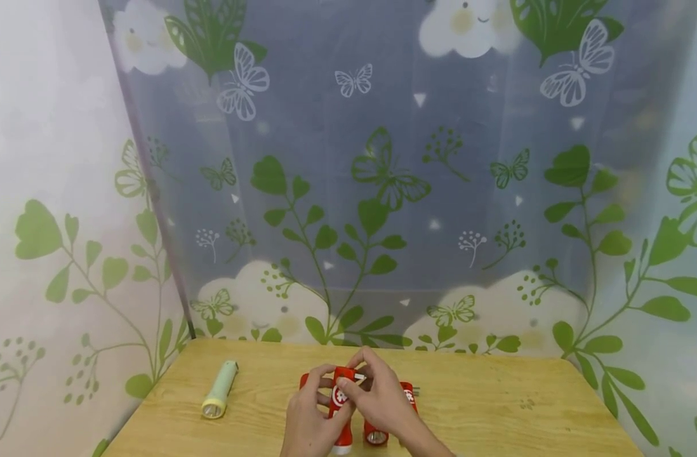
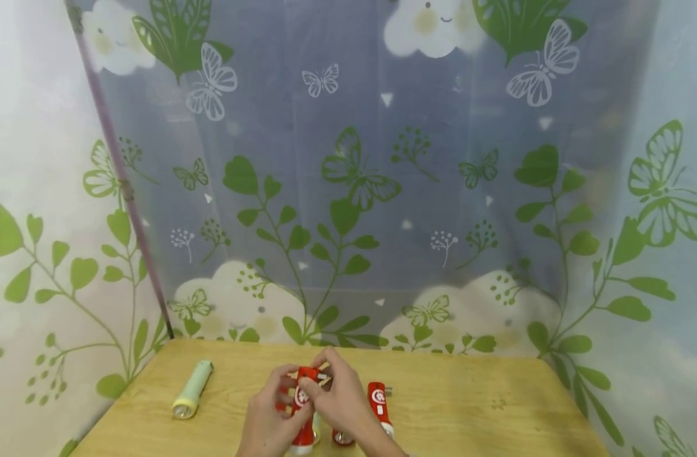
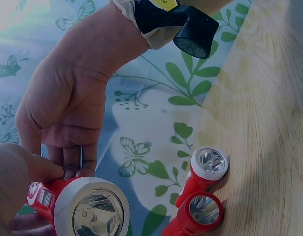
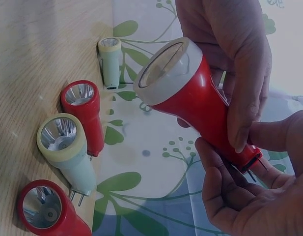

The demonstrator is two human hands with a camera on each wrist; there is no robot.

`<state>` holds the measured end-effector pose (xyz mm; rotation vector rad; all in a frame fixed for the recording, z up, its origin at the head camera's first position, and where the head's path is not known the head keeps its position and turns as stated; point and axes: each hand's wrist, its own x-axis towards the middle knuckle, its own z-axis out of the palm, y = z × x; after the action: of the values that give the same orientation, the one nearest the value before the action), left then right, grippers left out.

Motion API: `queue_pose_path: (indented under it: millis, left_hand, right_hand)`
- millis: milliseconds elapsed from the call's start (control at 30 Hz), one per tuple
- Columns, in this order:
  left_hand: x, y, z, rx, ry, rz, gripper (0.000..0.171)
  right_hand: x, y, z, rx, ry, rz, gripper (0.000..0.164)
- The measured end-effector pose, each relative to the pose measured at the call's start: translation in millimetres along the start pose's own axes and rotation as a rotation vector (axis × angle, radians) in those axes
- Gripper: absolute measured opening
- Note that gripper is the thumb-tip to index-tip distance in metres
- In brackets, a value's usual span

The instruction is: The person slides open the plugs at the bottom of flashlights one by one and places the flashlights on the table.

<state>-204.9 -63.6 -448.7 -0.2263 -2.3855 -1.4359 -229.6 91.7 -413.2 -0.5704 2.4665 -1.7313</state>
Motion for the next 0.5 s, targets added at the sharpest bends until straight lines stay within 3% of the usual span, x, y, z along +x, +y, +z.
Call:
queue_pose_path:
  millis: [500]
  left_hand:
    - [-0.1,-2.6,0.7,0.012,0.009,0.017,0.047]
  right_hand:
    - [0.1,0.8,3.2,0.0,0.009,0.001,0.024]
